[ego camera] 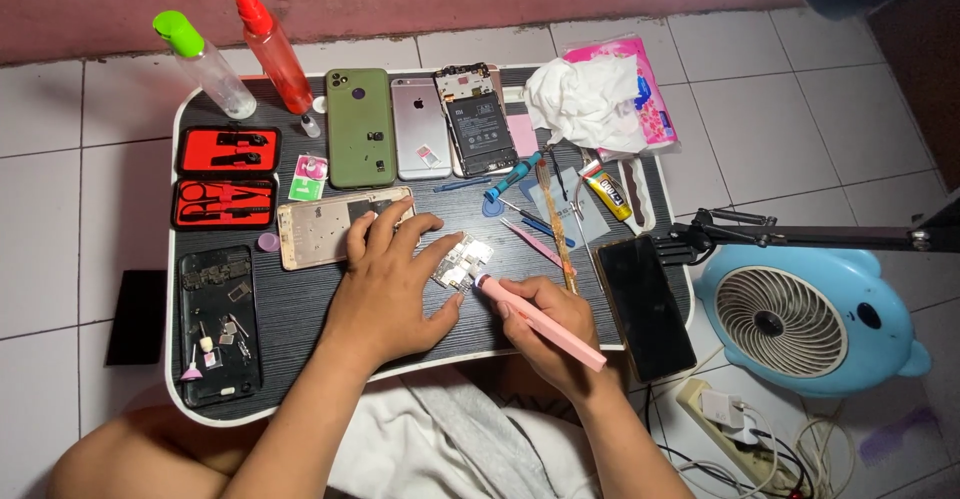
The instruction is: Repairing a small electronic circuit board using a specialized tool on a portable desk.
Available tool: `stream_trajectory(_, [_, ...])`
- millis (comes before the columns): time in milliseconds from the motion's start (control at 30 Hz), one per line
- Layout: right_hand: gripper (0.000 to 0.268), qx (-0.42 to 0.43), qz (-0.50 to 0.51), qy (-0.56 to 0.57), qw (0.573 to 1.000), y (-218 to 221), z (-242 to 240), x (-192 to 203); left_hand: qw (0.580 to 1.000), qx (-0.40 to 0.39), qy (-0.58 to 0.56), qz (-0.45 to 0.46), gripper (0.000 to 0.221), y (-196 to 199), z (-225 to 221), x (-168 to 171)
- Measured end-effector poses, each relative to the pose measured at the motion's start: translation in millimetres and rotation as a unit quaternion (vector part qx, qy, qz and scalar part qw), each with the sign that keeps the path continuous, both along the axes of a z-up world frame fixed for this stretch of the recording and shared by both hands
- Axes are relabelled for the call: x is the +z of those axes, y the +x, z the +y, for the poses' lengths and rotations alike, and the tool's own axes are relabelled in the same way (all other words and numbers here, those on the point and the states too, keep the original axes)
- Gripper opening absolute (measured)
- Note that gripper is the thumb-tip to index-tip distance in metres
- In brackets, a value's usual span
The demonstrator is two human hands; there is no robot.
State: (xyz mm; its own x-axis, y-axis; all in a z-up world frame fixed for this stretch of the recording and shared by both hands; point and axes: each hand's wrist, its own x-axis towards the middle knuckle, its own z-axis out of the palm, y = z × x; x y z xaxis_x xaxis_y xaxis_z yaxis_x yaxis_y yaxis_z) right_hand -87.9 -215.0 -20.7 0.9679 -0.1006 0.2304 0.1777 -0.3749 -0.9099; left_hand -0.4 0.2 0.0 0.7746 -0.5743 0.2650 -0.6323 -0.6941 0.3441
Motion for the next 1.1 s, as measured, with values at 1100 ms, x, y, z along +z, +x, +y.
stream_trajectory(1100, [0.023, 0.011, -0.016, -0.005, 1.000, -0.3, -0.5, -0.3, 1.000, -0.002, -0.001, 0.005, 0.062, 0.2, -0.4, -1.3])
